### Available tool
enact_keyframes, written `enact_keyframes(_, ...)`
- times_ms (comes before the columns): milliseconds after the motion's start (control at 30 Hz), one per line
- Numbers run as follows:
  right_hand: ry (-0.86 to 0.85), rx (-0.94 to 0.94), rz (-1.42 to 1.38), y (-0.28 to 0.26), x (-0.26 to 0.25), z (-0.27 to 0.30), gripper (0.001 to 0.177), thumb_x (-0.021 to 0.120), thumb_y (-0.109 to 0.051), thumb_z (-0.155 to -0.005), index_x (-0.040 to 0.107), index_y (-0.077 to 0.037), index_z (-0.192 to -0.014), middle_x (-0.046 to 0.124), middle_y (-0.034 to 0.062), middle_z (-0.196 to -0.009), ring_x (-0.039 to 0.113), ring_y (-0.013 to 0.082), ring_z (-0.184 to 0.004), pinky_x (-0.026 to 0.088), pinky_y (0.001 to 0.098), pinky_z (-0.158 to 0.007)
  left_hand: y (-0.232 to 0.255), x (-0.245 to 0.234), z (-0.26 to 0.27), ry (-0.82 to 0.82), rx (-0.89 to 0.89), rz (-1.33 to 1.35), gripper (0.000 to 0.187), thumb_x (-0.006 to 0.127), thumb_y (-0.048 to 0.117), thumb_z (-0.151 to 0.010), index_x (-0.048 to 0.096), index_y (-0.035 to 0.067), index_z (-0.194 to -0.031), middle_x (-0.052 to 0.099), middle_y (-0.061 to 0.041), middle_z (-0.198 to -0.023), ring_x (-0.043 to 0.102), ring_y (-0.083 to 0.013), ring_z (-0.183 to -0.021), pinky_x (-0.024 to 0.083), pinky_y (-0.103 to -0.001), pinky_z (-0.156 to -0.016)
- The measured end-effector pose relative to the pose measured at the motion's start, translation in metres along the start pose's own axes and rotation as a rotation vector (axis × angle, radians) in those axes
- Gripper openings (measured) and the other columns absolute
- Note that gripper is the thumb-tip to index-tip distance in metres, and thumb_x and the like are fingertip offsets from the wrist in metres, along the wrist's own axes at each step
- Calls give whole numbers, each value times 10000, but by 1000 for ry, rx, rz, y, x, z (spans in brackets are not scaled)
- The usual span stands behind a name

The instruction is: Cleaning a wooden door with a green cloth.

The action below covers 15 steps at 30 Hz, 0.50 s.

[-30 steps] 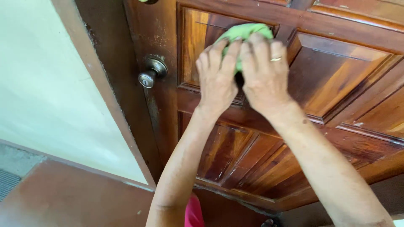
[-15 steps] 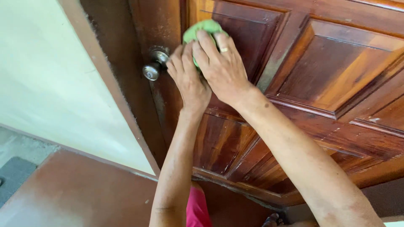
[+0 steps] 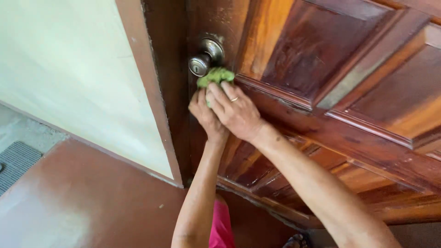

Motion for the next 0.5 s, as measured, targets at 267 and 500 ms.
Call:
enact_keyframes(267, -40, 3, -84, -60, 101, 27, 338, 671, -126, -938, 659, 37, -1234, 581, 203, -1392, 521, 361, -1287, 500, 449, -1026, -90, -6, 74, -47, -240, -32, 443, 626, 232, -1015, 498, 12, -1377, 561, -157, -1339, 550, -317, -1251, 464, -418, -1068)
enact_keyframes(500, -164, 115, -170, -72, 107, 79, 360, 697, -90, -866, 670, 51, -1197, 576, 191, -1357, 531, 357, -1278, 515, 467, -1091, -87, -13, 122, -175, -472, 33, 546, 673, 290, -985, 463, -19, -1383, 515, -178, -1291, 543, -314, -1225, 474, -426, -1028)
Point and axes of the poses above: each hand's wrist, its own z-axis away from the middle knuckle, its own x-axis out of the palm, y = z × x, the point moved 9 cm from there along -z, towards the middle knuckle
